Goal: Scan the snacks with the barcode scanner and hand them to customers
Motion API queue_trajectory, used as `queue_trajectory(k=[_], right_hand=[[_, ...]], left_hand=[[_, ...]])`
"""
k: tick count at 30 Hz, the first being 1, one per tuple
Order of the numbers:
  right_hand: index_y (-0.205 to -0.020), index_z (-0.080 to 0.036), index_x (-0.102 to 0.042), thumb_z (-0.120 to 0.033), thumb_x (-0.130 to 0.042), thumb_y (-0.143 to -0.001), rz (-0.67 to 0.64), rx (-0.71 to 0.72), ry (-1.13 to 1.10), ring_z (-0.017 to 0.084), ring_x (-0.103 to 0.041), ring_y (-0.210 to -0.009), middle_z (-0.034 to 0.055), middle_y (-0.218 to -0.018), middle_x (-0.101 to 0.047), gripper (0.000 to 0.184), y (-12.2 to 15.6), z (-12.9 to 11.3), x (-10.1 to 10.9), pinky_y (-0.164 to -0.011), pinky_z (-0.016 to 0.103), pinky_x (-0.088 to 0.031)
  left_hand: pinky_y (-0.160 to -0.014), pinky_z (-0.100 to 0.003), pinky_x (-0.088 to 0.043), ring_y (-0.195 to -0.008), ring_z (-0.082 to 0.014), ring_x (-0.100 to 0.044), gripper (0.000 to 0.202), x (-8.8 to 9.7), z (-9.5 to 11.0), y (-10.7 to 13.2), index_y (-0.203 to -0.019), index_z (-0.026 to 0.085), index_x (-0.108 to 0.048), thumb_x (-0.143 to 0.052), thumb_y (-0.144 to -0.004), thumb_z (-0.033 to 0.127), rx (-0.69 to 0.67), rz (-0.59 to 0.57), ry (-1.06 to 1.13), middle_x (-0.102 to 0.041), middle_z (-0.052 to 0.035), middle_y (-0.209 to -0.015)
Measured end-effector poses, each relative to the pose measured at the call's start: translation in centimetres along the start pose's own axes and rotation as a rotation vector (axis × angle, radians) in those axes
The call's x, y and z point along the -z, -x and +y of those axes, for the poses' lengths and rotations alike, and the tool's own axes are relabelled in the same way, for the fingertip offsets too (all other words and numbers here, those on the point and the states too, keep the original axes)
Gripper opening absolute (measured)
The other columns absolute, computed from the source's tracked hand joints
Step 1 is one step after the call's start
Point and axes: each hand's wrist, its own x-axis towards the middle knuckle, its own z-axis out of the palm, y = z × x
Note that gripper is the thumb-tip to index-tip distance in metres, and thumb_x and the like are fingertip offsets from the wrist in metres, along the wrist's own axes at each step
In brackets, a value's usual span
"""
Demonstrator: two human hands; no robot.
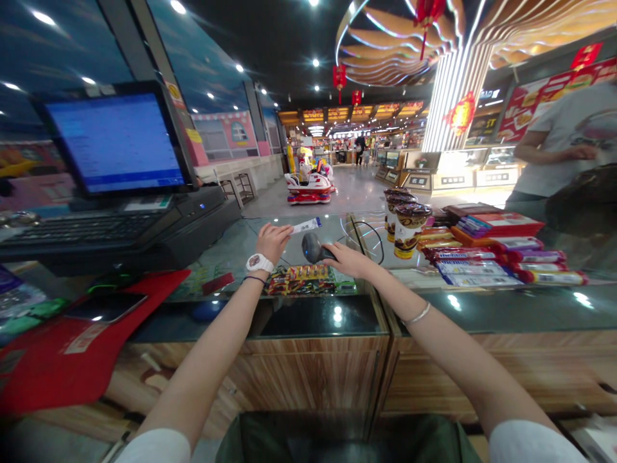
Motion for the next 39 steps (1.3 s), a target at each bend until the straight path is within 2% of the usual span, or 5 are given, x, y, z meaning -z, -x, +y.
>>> queue_trajectory(k=[13, 20, 25, 32, 39], right_hand=[[-0.136, -0.015, -0.054, -0.042, -0.059, -0.093, -0.072, 0.028, -0.03, 0.027, -0.064, -0.108, 0.0149, -0.115, -0.062, 0.051, -0.1, 0.3, -1.1, -0.099, 0.043, -0.049], [-0.107, -0.022, -0.066, -0.033, -0.06, -0.091, 0.371, 0.05, 0.013, 0.026, -0.061, -0.108, 0.0096, -0.109, -0.063, 0.02, -0.2, -0.7, 1.8, -0.096, 0.043, -0.05], [-0.105, -0.022, -0.065, -0.029, -0.062, -0.089, 0.62, 0.08, 0.147, 0.028, -0.058, -0.113, 0.0111, -0.116, -0.064, 0.017, 1.6, -1.9, 5.2, -0.099, 0.045, -0.047], [-0.117, -0.022, -0.062, -0.03, -0.06, -0.091, 0.524, 0.15, 0.296, 0.027, -0.058, -0.119, 0.011, -0.124, -0.065, 0.027, 5.5, -2.0, 6.0, -0.111, 0.052, -0.037], [-0.104, -0.024, -0.066, -0.026, -0.055, -0.094, 0.503, 0.08, 0.38, 0.023, -0.065, -0.102, 0.0057, -0.104, -0.073, 0.015, 10.4, -1.2, 6.4, -0.111, 0.05, -0.038]], left_hand=[[-0.112, -0.05, -0.038, -0.107, -0.0227, -0.064, 0.028, 0.2, 0.5, -0.2, -0.114, 0.028, -0.07, -0.057, -0.091, 0.018, -0.053, 0.007, 0.018, -0.072, -0.0037, -0.12], [-0.112, -0.051, -0.039, -0.106, -0.0216, -0.065, 0.025, 1.5, 2.4, -0.1, -0.113, 0.029, -0.07, -0.057, -0.093, 0.02, -0.161, 0.073, 0.049, -0.073, -0.0037, -0.117], [-0.11, -0.051, -0.04, -0.101, -0.0202, -0.066, 0.019, 2.6, 5.0, 0.2, -0.107, 0.027, -0.07, -0.057, -0.094, 0.022, -0.263, 0.121, 0.085, -0.074, -0.003, -0.113], [-0.112, -0.049, -0.039, -0.098, -0.0178, -0.066, 0.016, 3.3, 10.1, 0.4, -0.101, 0.025, -0.071, -0.056, -0.095, 0.022, -0.401, 0.117, 0.127, -0.075, -0.001, -0.111], [-0.111, -0.046, -0.041, -0.1, -0.0173, -0.066, 0.015, 2.2, 16.4, 0.0, -0.101, 0.025, -0.07, -0.056, -0.095, 0.024, -0.55, 0.083, 0.169, -0.074, -0.0008, -0.109]])
